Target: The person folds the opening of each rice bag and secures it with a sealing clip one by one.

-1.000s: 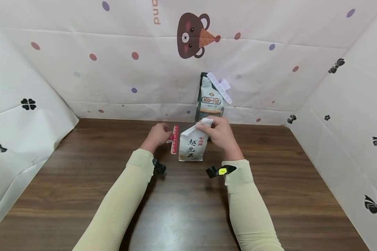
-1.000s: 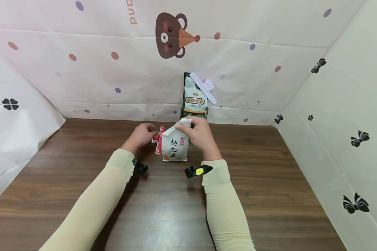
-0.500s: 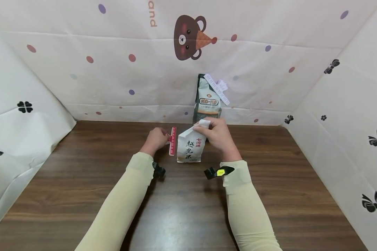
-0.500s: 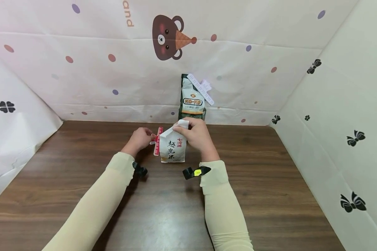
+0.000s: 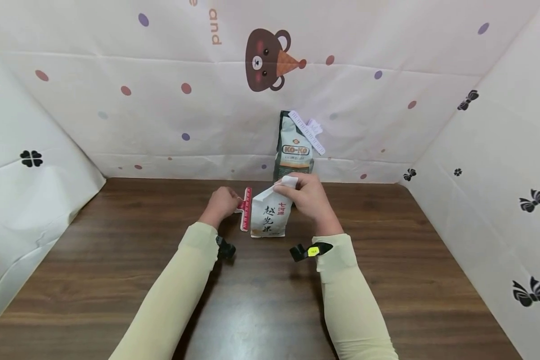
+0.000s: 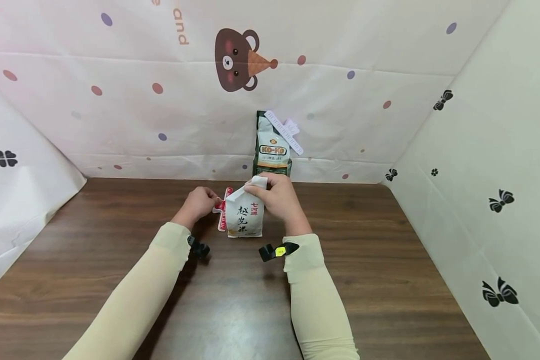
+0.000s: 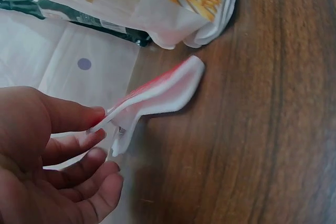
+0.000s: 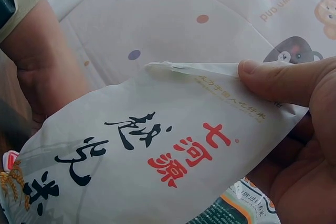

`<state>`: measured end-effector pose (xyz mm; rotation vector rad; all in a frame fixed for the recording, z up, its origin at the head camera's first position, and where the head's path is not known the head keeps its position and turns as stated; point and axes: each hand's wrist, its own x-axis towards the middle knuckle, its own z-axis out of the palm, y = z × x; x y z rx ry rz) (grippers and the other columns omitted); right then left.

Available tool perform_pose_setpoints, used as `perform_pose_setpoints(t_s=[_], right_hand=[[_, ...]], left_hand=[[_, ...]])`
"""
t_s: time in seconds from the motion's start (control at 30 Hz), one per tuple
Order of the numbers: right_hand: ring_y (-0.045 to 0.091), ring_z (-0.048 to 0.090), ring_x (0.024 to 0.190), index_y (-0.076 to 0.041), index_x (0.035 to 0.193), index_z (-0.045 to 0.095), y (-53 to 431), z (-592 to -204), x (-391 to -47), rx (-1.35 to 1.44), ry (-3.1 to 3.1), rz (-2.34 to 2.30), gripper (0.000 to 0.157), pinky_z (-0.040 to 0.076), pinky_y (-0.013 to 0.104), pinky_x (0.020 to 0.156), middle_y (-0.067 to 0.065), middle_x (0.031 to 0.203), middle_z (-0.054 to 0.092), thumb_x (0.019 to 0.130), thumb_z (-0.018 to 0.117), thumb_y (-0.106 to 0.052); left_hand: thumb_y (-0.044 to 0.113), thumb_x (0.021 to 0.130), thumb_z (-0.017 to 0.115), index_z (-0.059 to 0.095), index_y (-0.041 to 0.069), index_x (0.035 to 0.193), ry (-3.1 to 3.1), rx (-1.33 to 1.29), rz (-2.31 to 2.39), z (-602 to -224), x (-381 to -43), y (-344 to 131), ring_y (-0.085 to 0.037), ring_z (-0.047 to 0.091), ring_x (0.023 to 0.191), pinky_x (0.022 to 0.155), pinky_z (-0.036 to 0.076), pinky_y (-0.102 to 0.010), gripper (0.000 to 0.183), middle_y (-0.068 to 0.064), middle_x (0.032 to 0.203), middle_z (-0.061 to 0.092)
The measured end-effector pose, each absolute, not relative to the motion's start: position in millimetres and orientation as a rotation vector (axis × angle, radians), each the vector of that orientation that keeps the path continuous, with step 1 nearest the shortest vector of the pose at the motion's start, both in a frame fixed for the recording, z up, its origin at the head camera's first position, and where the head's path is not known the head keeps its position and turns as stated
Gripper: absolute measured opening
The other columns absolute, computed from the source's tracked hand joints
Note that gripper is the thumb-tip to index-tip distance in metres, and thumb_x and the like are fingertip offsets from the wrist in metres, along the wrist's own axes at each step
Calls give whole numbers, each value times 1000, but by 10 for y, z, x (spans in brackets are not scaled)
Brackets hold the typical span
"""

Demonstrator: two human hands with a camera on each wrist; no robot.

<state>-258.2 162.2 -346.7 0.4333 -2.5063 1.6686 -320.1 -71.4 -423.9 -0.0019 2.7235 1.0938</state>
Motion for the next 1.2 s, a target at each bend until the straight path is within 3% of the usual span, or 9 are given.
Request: perform_pose_setpoints(t_s=[0.3, 0.43, 0.57, 0.83, 1.2], right_hand=[[21, 63, 80, -10, 101, 74, 1616, -3476, -2586, 429, -2518, 1647, 22, 56, 32, 70, 12, 97, 70, 88, 72, -27], [21, 62, 80, -9, 101, 74, 1616, -3473, -2586, 432, -2521, 1643, 23, 56, 32, 69, 12, 97, 70, 88, 72, -28], [21, 62, 80, -8, 101, 74, 1619, -3468, -2589, 432, -2525, 1648, 24, 56, 32, 70, 13, 97, 70, 88, 73, -28], [22, 62, 80, -8, 100, 74, 1621, -3464, -2578, 422, -2523, 1653, 23, 55, 32, 70, 14, 97, 71, 87, 73, -27], [23, 62, 82, -9, 101, 73, 1608, -3418, -2547, 411, -2536, 1667, 24, 56, 32, 71, 13, 98, 70, 87, 73, -28]], left_hand=[[21, 95, 60, 68, 6, 97, 2686, -16, 1220, -4167, -3191, -764, -20, 57, 78, 61, 48, -29, 17, -11, 94, 64], [20, 95, 61, 65, 6, 100, 2595, -24, 1301, -4109, -3181, -796, -22, 61, 84, 71, 57, -34, 15, -12, 100, 63], [17, 94, 62, 64, 5, 105, 2514, -9, 1370, -4036, -3151, -843, -25, 63, 92, 81, 58, -41, 16, -14, 108, 61], [19, 88, 70, 53, 5, 130, 2448, -13, 1411, -3916, -3088, -966, -30, 63, 103, 95, 52, -46, 48, -15, 123, 57], [28, 88, 72, 64, 7, 114, 2463, 1, 1428, -3798, -2984, -1079, -34, 62, 107, 97, 50, -48, 34, -12, 113, 63]])
